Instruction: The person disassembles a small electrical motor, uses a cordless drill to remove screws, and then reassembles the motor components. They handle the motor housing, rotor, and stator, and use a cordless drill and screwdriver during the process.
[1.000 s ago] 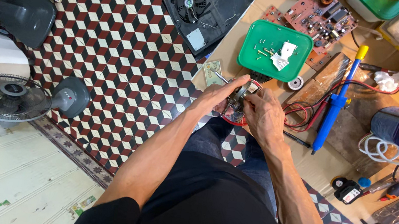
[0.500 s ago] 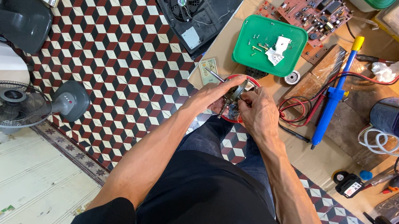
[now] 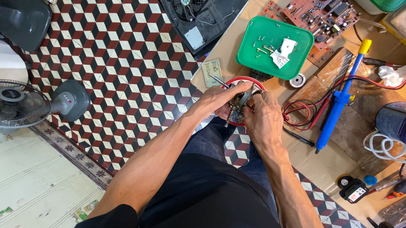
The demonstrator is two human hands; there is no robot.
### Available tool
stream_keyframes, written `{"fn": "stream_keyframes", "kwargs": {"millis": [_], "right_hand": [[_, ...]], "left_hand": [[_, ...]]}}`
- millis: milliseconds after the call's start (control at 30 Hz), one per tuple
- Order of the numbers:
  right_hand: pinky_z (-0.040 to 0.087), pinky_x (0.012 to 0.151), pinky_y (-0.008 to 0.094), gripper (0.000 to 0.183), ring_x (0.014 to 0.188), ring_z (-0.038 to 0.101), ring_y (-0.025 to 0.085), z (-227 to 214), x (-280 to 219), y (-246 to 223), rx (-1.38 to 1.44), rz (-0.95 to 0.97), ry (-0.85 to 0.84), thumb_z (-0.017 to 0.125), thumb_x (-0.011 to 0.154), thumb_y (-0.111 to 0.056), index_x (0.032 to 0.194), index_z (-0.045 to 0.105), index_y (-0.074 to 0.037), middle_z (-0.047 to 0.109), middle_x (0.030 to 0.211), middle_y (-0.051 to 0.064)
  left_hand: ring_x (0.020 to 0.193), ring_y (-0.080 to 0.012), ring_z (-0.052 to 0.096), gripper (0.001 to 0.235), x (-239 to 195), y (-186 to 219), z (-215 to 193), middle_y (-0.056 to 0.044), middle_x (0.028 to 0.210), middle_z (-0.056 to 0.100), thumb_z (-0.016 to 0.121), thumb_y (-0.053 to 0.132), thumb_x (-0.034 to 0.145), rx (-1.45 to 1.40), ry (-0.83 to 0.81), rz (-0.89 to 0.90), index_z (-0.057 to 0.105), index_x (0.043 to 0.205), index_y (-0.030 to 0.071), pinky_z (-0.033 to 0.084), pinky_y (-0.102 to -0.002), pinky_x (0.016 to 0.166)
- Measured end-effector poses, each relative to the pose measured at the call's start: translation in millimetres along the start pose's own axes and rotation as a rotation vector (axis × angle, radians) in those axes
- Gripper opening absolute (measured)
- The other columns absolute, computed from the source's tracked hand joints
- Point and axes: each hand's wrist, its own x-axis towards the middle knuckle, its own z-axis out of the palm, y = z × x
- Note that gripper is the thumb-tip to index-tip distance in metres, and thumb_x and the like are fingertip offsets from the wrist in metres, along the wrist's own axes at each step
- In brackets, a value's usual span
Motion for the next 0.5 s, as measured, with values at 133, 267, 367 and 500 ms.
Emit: {"fn": "stream_keyframes", "kwargs": {"millis": [133, 267, 367, 500], "right_hand": [[0.051, 0.080, 0.048, 0.011, 0.094, 0.062, 0.035, -2.4, 0.3, 4.6, 0.040, 0.022, -0.063, 0.073, 0.080, -0.005, 0.090, 0.069, -0.003, 0.061, 0.095, 0.015], [0.051, 0.081, 0.048, 0.013, 0.095, 0.062, 0.036, -1.6, 2.1, 1.7, -0.020, 0.026, -0.084, 0.073, 0.078, -0.005, 0.088, 0.066, 0.000, 0.061, 0.097, 0.016], [0.051, 0.081, 0.048, 0.014, 0.095, 0.062, 0.036, -1.6, 1.7, -3.0, -0.055, 0.060, -0.075, 0.074, 0.077, -0.006, 0.088, 0.067, -0.001, 0.061, 0.097, 0.016], [0.052, 0.080, 0.048, 0.011, 0.094, 0.063, 0.035, -3.2, 0.6, -3.1, -0.010, 0.044, -0.116, 0.073, 0.081, -0.008, 0.092, 0.072, -0.005, 0.061, 0.094, 0.014]], "left_hand": [[0.054, -0.0191, 0.075, 0.090, 1.9, -1.6, 0.7, -0.015, 0.068, 0.074, 0.070, 0.080, 0.057, 0.021, 0.016, 0.002, 0.072, 0.084, -0.006, 0.062, -0.028, 0.046], [0.055, -0.0201, 0.076, 0.095, 4.0, -3.3, 0.6, -0.015, 0.068, 0.074, 0.068, 0.084, 0.056, 0.076, 0.038, -0.007, 0.071, 0.083, -0.007, 0.062, -0.028, 0.046], [0.054, -0.0187, 0.074, 0.097, 5.2, -5.5, -0.2, -0.014, 0.067, 0.072, 0.066, 0.086, 0.055, 0.094, 0.040, -0.003, 0.072, 0.081, -0.007, 0.061, -0.027, 0.046], [0.055, -0.0169, 0.073, 0.095, 6.8, -10.4, -3.6, -0.012, 0.067, 0.072, 0.066, 0.086, 0.055, 0.095, 0.023, 0.012, 0.072, 0.082, -0.005, 0.061, -0.026, 0.048]]}}
